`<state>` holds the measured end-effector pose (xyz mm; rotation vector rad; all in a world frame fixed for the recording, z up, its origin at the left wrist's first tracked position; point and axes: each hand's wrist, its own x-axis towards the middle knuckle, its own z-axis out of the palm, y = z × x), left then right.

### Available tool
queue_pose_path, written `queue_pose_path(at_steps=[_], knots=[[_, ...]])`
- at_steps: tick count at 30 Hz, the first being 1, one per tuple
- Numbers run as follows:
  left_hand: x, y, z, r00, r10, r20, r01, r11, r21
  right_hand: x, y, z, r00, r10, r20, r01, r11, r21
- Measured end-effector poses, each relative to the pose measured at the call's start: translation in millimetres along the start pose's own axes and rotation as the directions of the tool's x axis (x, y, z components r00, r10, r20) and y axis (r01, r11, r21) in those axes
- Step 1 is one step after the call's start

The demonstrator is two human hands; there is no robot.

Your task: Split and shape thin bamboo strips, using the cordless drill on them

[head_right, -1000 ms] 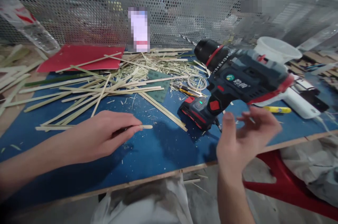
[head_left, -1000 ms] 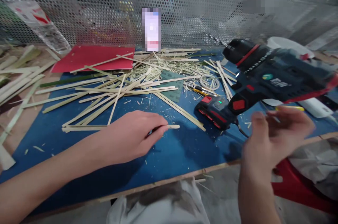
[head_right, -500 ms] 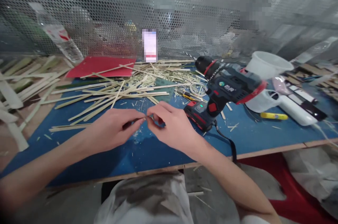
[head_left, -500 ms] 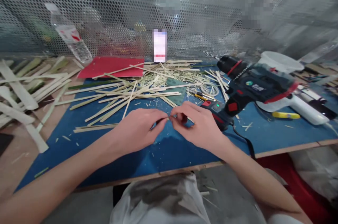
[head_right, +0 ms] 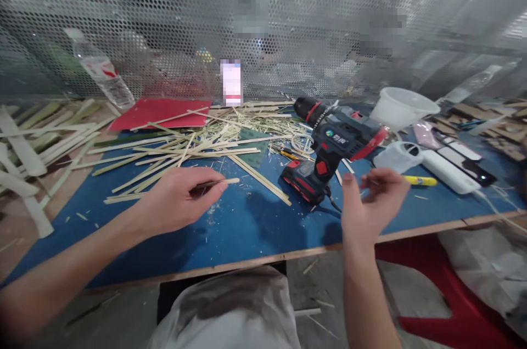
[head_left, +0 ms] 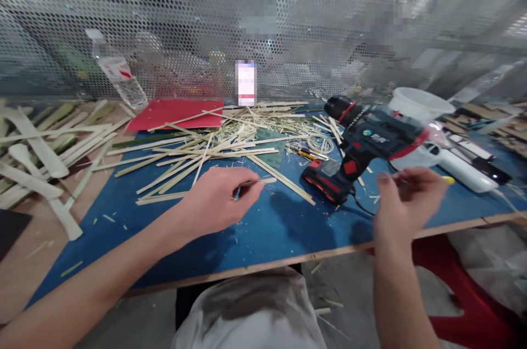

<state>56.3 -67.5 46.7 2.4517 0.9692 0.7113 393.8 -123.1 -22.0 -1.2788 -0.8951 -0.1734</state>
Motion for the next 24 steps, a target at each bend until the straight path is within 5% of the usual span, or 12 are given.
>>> queue_pose_path(at_steps=[2,3,7,9,11,13,18,20,22,24], knots=[[1.5,2.5,-0.3,1.0,0.001,-0.001,-0.001,1.0,0.018,20.6,19.6,-1.8,0.963,0.079,0.258,-0.09,0.995,0.033],[2.6,3.7,-0.7,1.0,0.003,-0.002,-0.003,0.999,0.032,30.9,25.1,-0.8,0.899,0.115,0.423,-0.151,0.987,0.054],[8.2,9.2,-5.2,1.0,0.009,0.024,-0.011,0.996,0.086,61.2,23.6,14.7,0.516,0.129,0.847,-0.197,0.98,-0.029],[10.5,12.4,-9.8,0.999,0.014,0.043,-0.018,0.995,0.095,65.7,17.6,27.6,0.398,0.132,0.908,-0.302,0.953,-0.006],[12.1,14.9,-16.2,0.997,0.044,0.06,-0.048,0.996,0.072,62.7,12.2,40.9,0.395,0.139,0.908,-0.451,0.89,0.06],[13.7,15.7,-23.8,0.996,0.065,0.061,-0.067,0.997,0.036,53.8,6.0,51.2,0.456,0.158,0.876,-0.541,0.831,0.132],[23.5,9.0,-40.4,1.0,-0.015,0.004,0.015,1.0,0.012,15.4,-33.2,49.7,0.528,0.128,0.84,-0.549,0.806,0.223],[28.8,3.9,-44.1,0.997,-0.058,-0.053,0.056,0.998,-0.022,-4.0,-57.9,40.5,0.49,0.09,0.867,-0.477,0.86,0.18],[33.2,-2.1,-46.5,0.991,-0.08,-0.105,0.074,0.995,-0.065,-23.8,-80.9,31.8,0.386,0.068,0.92,-0.387,0.917,0.094],[36.3,-8.5,-48.1,0.988,-0.087,-0.13,0.074,0.992,-0.099,-41.9,-97.0,27.2,0.386,0.086,0.918,-0.322,0.946,0.046]])
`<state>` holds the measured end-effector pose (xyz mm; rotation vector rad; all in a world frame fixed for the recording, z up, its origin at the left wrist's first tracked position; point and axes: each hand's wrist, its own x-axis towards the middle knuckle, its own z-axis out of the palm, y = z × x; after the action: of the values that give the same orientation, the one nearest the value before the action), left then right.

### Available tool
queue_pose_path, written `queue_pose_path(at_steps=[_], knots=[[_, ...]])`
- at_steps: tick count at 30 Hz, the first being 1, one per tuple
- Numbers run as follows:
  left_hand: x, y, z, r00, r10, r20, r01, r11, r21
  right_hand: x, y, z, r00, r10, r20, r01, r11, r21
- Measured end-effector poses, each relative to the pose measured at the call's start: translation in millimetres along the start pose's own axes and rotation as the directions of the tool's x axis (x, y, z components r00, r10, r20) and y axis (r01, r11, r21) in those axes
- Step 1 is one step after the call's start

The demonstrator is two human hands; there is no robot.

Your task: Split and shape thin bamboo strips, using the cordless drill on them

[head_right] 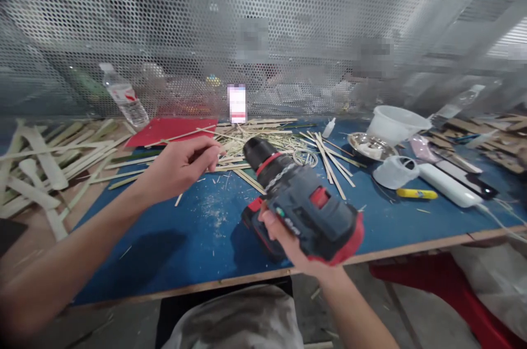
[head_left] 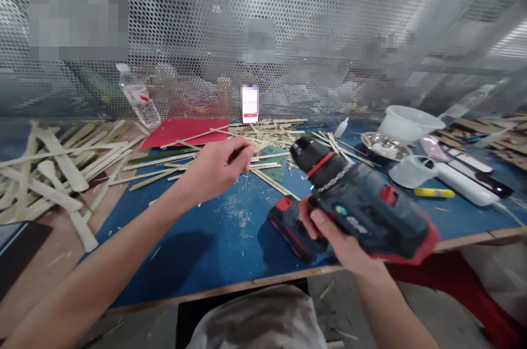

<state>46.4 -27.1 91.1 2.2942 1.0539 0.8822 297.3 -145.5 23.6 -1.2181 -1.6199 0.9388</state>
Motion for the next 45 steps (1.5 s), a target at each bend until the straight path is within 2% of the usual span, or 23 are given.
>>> queue_pose_path(at_steps=[3,5,10,14,23,28,32,36,39,45], knots=[[3.2,-7.8,-2.8,1.0,-0.004,-0.003,0.004,1.0,-0.009,-5.8,-1.9,19.2,0.999,0.033,-0.007,-0.033,0.999,-0.018],[4.3,-10.3,-5.4,0.999,-0.015,-0.032,0.015,1.0,-0.005,-3.6,1.0,24.6,0.999,0.047,0.002,-0.047,0.999,0.001],[6.5,-9.4,-12.1,0.992,-0.04,-0.122,0.031,0.997,-0.071,4.1,3.8,24.7,0.996,0.09,-0.027,-0.089,0.994,0.062],[9.4,-13.2,-14.0,0.984,-0.067,-0.165,0.036,0.983,-0.182,9.1,-1.5,26.9,0.999,0.053,-0.015,-0.051,0.995,0.082],[13.5,-21.9,-12.0,0.959,-0.273,-0.079,0.212,0.871,-0.444,11.5,-0.7,31.0,0.998,0.056,-0.023,-0.053,0.993,0.11],[15.1,-25.3,-7.4,0.963,-0.256,-0.091,0.165,0.817,-0.553,10.0,4.9,31.7,0.995,0.1,-0.02,-0.098,0.991,0.095],[13.4,-24.6,-7.4,0.966,-0.23,-0.115,0.136,0.836,-0.532,11.2,5.2,31.9,0.994,0.107,-0.032,-0.104,0.991,0.089],[13.0,-24.4,-6.9,0.965,-0.232,-0.121,0.139,0.847,-0.513,11.7,1.4,31.9,0.993,0.089,-0.081,-0.086,0.995,0.042],[14.9,-27.6,-5.0,0.958,-0.243,-0.15,0.132,0.843,-0.522,9.4,1.5,35.0,0.991,0.075,-0.109,-0.068,0.995,0.067],[17.3,-32.6,0.1,0.95,-0.267,-0.164,0.146,0.841,-0.522,2.3,6.8,49.0,0.94,0.082,-0.33,-0.067,0.996,0.059]])
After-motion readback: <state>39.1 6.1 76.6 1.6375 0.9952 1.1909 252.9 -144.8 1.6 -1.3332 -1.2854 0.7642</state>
